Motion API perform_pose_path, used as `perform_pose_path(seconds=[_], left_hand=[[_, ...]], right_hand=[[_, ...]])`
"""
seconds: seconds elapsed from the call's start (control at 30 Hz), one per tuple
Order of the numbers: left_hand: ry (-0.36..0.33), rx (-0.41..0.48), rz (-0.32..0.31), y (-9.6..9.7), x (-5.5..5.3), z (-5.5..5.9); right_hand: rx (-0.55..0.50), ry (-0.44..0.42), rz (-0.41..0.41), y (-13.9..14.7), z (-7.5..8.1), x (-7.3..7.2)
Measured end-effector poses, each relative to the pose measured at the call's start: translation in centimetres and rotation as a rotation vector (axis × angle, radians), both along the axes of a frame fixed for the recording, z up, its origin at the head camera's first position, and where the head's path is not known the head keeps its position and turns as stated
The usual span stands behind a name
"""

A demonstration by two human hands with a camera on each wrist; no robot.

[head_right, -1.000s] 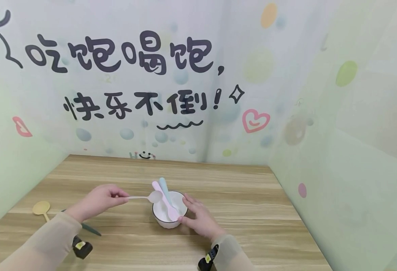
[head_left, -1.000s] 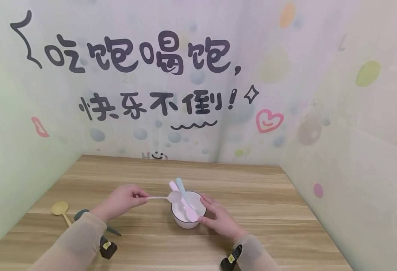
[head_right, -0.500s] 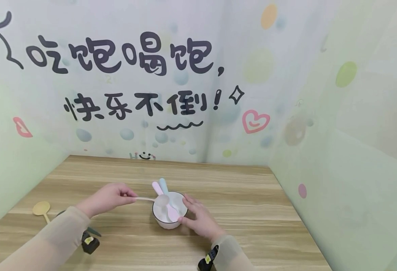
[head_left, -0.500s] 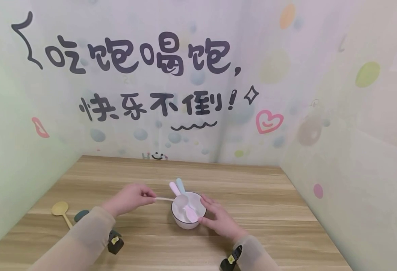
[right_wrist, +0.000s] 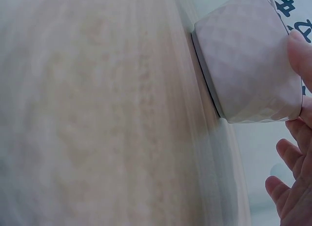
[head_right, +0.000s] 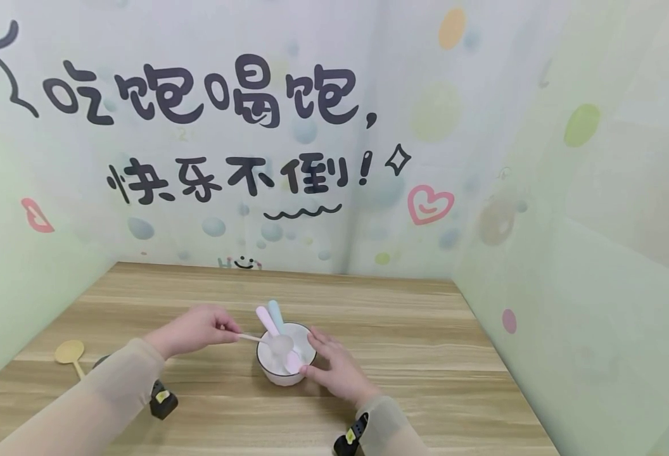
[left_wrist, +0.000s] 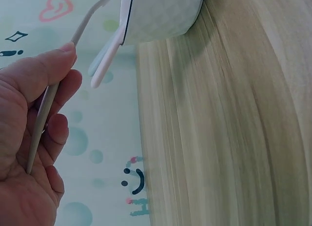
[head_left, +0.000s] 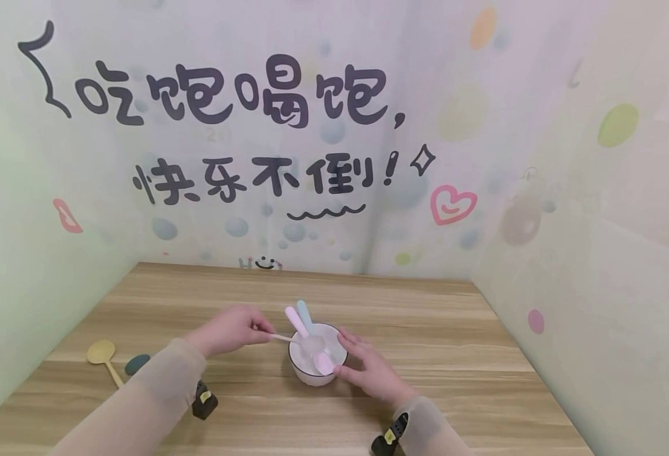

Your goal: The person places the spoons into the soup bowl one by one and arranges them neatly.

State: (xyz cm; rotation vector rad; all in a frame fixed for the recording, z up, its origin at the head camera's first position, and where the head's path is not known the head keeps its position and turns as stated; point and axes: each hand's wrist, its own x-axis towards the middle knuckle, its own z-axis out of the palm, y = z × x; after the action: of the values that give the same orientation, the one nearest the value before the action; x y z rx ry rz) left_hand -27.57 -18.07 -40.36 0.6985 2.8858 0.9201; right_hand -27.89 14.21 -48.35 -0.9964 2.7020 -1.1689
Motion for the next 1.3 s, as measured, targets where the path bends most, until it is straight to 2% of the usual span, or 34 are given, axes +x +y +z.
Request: perform_pose_path(seconds=[0.17,0.43,0.7,0.8,1.03,1.3], left_hand=[[-0.002,-0.033,-0.024,0.4,-0.4,-0.1],[0.01,-0.101,-0.025,1.1,-0.9,-0.3],[0.096,-0.153,-0.092,1.7,-1.0,-0.2],[0.137,-0.188,-0.099,1.8,-1.1,-0.2],[0.19,-0.205,-0.114,2.3,-1.5,-0.6],[0.28,-0.278,-0.112,3.0,-1.0,-0.3]], right_hand=[[0.001,0.005,0.0,0.0,0.0,0.0],[0.005,0.005,0.002,0.0,0.0,0.0],[0.002,0.012,0.003,0.0,-0.2,-0.2],[0.001,0.013,0.002,0.0,-0.3,-0.2],[-0.002,0.004,0.001,0.0,-0.3,-0.2],[0.002,-0.001,-0.002,0.0,-0.3,-0.2]])
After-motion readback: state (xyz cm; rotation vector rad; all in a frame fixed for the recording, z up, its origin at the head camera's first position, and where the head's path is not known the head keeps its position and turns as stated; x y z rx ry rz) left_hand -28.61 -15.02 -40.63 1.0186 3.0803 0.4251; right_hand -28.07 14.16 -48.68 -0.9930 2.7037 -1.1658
